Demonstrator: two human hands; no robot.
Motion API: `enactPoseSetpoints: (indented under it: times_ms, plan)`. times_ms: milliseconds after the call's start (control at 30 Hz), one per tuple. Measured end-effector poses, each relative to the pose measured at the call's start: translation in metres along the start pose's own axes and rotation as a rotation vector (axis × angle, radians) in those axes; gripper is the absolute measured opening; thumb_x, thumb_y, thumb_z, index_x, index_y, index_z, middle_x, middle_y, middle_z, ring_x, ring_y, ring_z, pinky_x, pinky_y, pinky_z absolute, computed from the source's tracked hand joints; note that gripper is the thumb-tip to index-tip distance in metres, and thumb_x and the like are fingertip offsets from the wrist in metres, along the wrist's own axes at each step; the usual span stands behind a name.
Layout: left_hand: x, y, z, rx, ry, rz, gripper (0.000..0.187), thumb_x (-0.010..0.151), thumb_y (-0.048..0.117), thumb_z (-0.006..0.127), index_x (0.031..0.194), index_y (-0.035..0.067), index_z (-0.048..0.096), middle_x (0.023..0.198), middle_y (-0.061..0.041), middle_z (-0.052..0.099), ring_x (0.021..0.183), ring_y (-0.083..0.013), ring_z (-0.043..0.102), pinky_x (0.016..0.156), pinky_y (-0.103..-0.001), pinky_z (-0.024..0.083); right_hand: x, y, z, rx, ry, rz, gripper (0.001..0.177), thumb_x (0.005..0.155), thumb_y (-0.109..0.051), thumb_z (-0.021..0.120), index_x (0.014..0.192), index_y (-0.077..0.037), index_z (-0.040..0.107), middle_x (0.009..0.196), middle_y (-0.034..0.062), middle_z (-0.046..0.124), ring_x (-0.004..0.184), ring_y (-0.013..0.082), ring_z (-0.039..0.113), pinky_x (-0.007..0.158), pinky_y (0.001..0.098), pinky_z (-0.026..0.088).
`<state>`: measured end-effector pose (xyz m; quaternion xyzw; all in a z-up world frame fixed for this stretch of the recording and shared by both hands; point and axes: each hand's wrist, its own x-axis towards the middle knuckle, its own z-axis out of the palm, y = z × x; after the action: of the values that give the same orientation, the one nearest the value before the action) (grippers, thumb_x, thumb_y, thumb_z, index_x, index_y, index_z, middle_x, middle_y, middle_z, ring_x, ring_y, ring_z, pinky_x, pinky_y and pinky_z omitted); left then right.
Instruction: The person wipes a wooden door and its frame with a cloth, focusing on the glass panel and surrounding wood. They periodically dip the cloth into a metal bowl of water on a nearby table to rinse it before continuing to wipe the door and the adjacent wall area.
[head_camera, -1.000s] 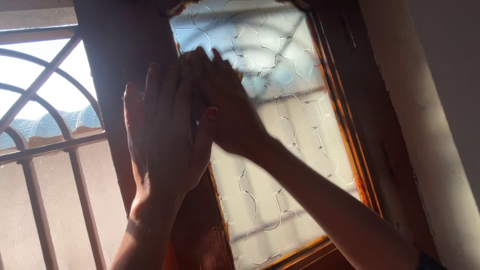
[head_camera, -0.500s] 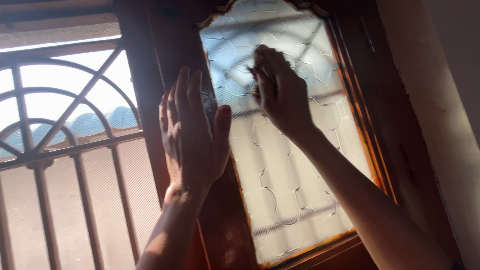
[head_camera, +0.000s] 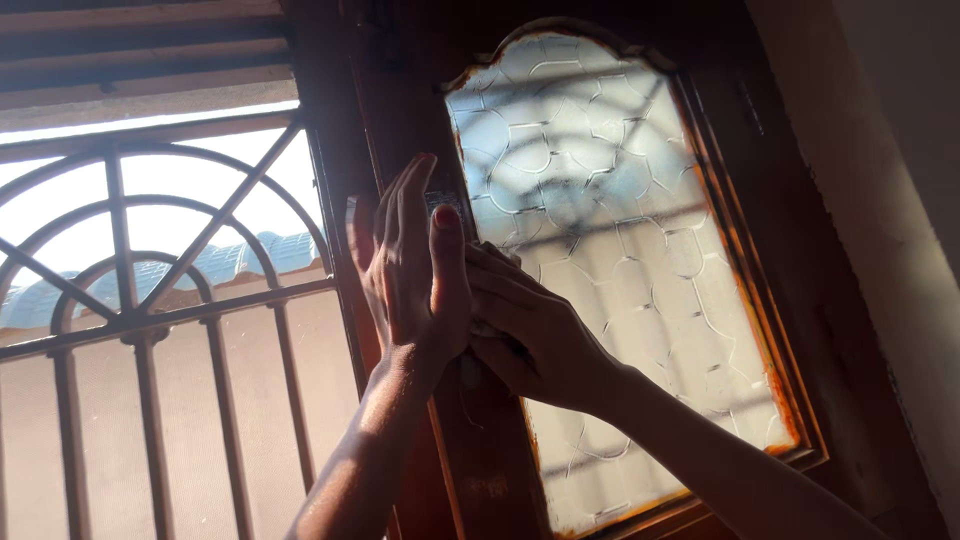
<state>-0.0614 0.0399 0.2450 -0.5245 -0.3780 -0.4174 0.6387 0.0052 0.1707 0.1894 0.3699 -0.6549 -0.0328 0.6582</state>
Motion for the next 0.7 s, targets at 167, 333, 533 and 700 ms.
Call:
enactPoseSetpoints:
  times_ms: [167,333,533,700]
  plan:
    - [0.021,-0.008,0.000,-0.020,-0.081,-0.014,0.069,0.110,0.054,0.024,0.141,0.003,0.060,0.149,-0.021,0.057,0.145,-0.0354,0.050,0.121,-0.046,0.036,0.025,0.026,0.001,-0.143,0.018,-0.095,0.041,0.095,-0.008,0.064,0.136,-0.003,0.061,0.149,0.0204,0.055,0.148,0.0421,0.047,0.127,0.0478,0.039]
    - [0.043,-0.022,0.011,0.088,-0.059,0.097,0.059,0.110,0.046,0.032,0.135,0.001,0.061,0.144,-0.024,0.059,0.142,-0.0395,0.049,0.123,-0.059,0.018,0.079,0.067,0.008,-0.221,0.085,0.035,0.040,0.089,-0.022,0.070,0.123,-0.002,0.063,0.134,0.0219,0.060,0.129,0.0397,0.058,0.111,0.0456,0.048]
    - [0.064,-0.036,0.029,0.193,0.043,0.231,0.053,0.114,0.037,0.049,0.149,-0.002,0.051,0.157,-0.029,0.048,0.152,-0.0430,0.040,0.127,-0.054,0.028,0.136,0.120,0.011,-0.355,0.252,-0.179,0.032,0.096,-0.027,0.065,0.121,-0.007,0.068,0.127,0.0157,0.065,0.121,0.0357,0.062,0.104,0.0441,0.051]
    - [0.107,-0.038,0.043,0.225,-0.001,0.205,0.064,0.108,0.045,0.047,0.145,-0.007,0.053,0.152,-0.028,0.050,0.148,-0.0456,0.037,0.121,-0.058,0.023,0.158,0.156,0.003,-0.597,0.385,-0.327,0.029,0.098,-0.023,0.059,0.120,-0.005,0.064,0.118,0.0157,0.068,0.107,0.0330,0.065,0.095,0.0497,0.052]
